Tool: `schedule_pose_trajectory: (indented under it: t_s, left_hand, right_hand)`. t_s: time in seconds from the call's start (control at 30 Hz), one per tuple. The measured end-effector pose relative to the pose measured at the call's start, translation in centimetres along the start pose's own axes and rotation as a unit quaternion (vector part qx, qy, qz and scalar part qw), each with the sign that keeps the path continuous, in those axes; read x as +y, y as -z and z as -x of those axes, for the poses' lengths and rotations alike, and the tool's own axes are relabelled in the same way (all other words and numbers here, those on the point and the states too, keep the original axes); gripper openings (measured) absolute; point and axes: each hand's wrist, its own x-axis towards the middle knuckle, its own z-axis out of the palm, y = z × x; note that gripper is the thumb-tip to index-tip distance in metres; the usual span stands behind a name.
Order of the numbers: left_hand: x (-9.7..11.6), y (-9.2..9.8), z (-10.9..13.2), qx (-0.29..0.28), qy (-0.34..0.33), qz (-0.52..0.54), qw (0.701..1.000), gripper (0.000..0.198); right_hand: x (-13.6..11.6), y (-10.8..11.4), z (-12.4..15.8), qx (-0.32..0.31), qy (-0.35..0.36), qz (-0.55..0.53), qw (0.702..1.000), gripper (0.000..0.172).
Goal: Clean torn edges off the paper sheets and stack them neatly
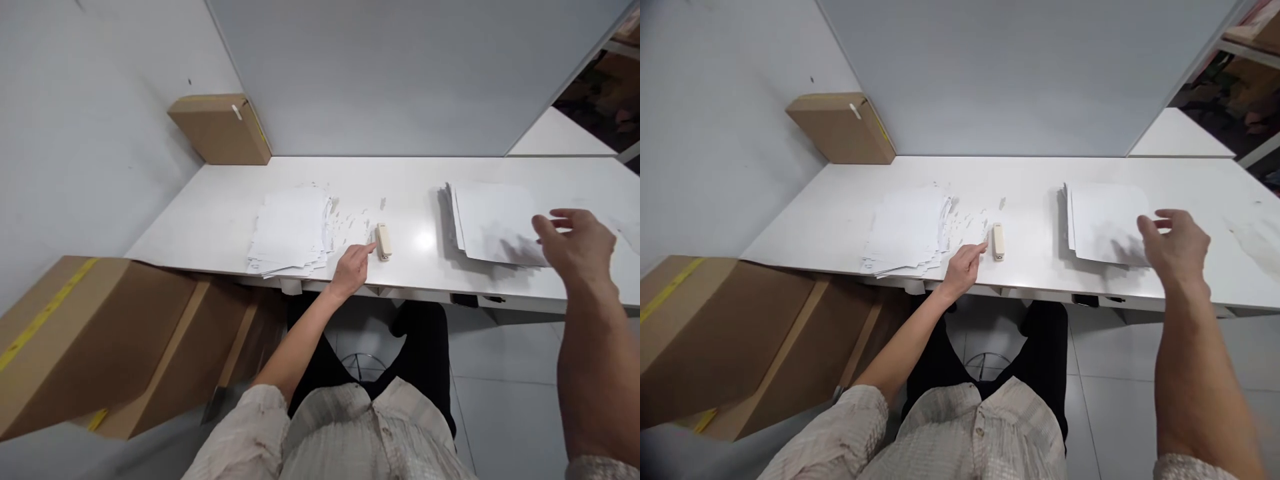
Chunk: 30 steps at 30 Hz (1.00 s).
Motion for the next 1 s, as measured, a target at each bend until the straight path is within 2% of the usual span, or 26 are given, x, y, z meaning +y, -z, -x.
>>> schedule_pose_trajectory:
  t_s: [0.1, 0.17, 0.2, 0.23, 0.3, 0.37, 0.43, 0.5, 0.67, 0.77, 0.87, 1.0]
  left_hand:
    - [-0.9, 3.0, 0.5, 0.069, 0.015, -0.063, 0.996, 0.029]
    - [-2.4, 6.1, 1.0, 0.098, 0.073, -0.131, 0.984, 0.023]
    - [-3.4, 7.7, 1.3, 0.093, 0.107, -0.162, 0.977, 0.022]
    - [-4.4, 9.2, 1.5, 0.069, 0.138, -0.187, 0.970, 0.025]
    - [-6.2, 11.6, 2.0, -0.017, 0.184, -0.212, 0.960, 0.040]
    - [-7.3, 13.0, 2.4, -0.088, 0.205, -0.221, 0.950, 0.049]
    - [-7.6, 13.4, 2.6, -0.111, 0.206, -0.223, 0.946, 0.049]
    - [-7.4, 13.4, 2.6, -0.105, 0.211, -0.217, 0.947, 0.045]
    - [-6.7, 13.3, 2.1, -0.093, 0.259, -0.170, 0.946, 0.028]
    - [-6.9, 13.3, 2.0, -0.072, 0.250, -0.143, 0.955, 0.023]
    - [-7.0, 13.1, 1.9, -0.020, 0.253, -0.121, 0.960, 0.020]
    - [-6.1, 13.6, 1.3, 0.097, 0.286, -0.091, 0.949, 0.015]
  right_hand:
    - [-0.1, -4.0, 2.7, -0.011, 0.013, -0.003, 1.000, 0.035]
    - [-0.1, -6.8, 4.0, -0.021, 0.023, 0.000, 1.000, 0.033]
    - [0.0, -8.2, 4.6, -0.026, 0.031, 0.002, 0.999, 0.032]
    - [0.0, -9.6, 5.0, -0.033, 0.041, 0.003, 0.999, 0.031]
    - [0.2, -12.0, 5.5, -0.051, 0.062, -0.001, 0.997, 0.029]
    - [0.3, -14.0, 5.7, -0.048, 0.071, -0.009, 0.996, 0.029]
    - [0.4, -15.1, 5.7, -0.022, 0.053, -0.024, 0.998, 0.031]
    - [0.5, -15.3, 5.6, -0.008, 0.023, -0.052, 0.998, 0.032]
    - [0.3, -14.5, 5.4, -0.045, -0.009, -0.101, 0.994, 0.032]
    - [0.1, -14.6, 5.4, -0.045, -0.007, -0.084, 0.995, 0.032]
    - [0.3, -14.9, 5.3, -0.035, -0.008, -0.091, 0.995, 0.034]
    - [0.6, -14.8, 5.4, -0.035, -0.011, -0.112, 0.993, 0.034]
